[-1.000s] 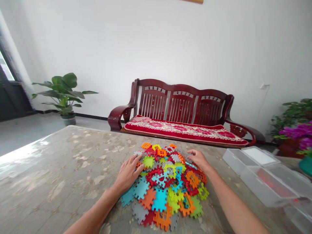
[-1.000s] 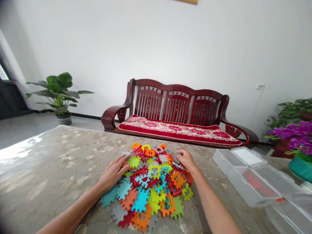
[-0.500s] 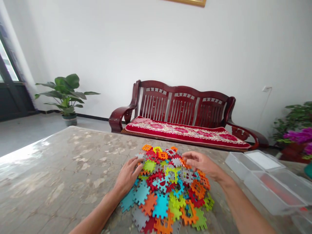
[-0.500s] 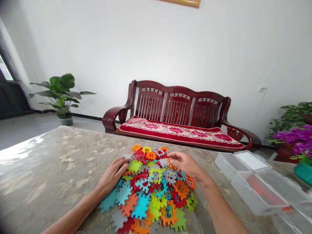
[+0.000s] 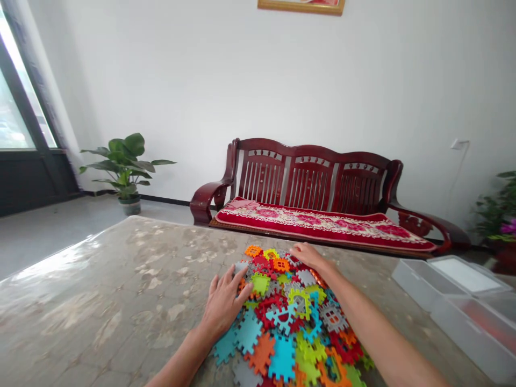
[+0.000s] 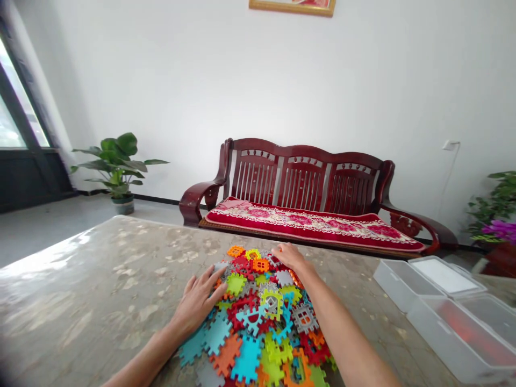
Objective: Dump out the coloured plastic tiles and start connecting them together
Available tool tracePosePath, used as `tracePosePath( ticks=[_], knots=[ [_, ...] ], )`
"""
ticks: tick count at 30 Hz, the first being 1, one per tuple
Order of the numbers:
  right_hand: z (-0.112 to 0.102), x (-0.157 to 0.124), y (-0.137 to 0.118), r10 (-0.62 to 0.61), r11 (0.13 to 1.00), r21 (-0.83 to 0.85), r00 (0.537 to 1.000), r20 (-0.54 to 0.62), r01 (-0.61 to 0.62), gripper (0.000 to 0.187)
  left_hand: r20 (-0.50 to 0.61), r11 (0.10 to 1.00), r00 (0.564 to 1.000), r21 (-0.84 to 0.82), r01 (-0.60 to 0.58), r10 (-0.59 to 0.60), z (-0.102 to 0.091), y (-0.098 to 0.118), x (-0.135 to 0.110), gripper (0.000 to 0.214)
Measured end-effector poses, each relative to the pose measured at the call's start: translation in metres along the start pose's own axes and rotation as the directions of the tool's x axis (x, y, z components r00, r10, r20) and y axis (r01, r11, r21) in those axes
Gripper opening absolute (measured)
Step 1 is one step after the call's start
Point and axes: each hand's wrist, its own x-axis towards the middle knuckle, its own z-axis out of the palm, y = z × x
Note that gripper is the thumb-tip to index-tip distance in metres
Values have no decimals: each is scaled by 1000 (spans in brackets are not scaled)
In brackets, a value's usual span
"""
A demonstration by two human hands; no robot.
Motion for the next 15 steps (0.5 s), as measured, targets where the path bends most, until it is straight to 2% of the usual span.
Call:
tracePosePath(
  ticks=[4, 9, 15],
  knots=[
    [3, -6, -9, 11, 1000, -15, 1000, 4, -11, 44, 33, 1000, 999, 16, 1, -1, -6, 7, -1, 55],
    [0, -11, -19, 16, 1000, -13, 996, 88, -15, 34, 49, 1000, 999, 14, -5, 4, -10, 9, -2, 57],
    [-9, -18, -28, 27, 1000, -15, 989, 145, -25, 36, 31, 1000, 999, 4, -12, 12, -8, 9, -2, 56]
  ],
)
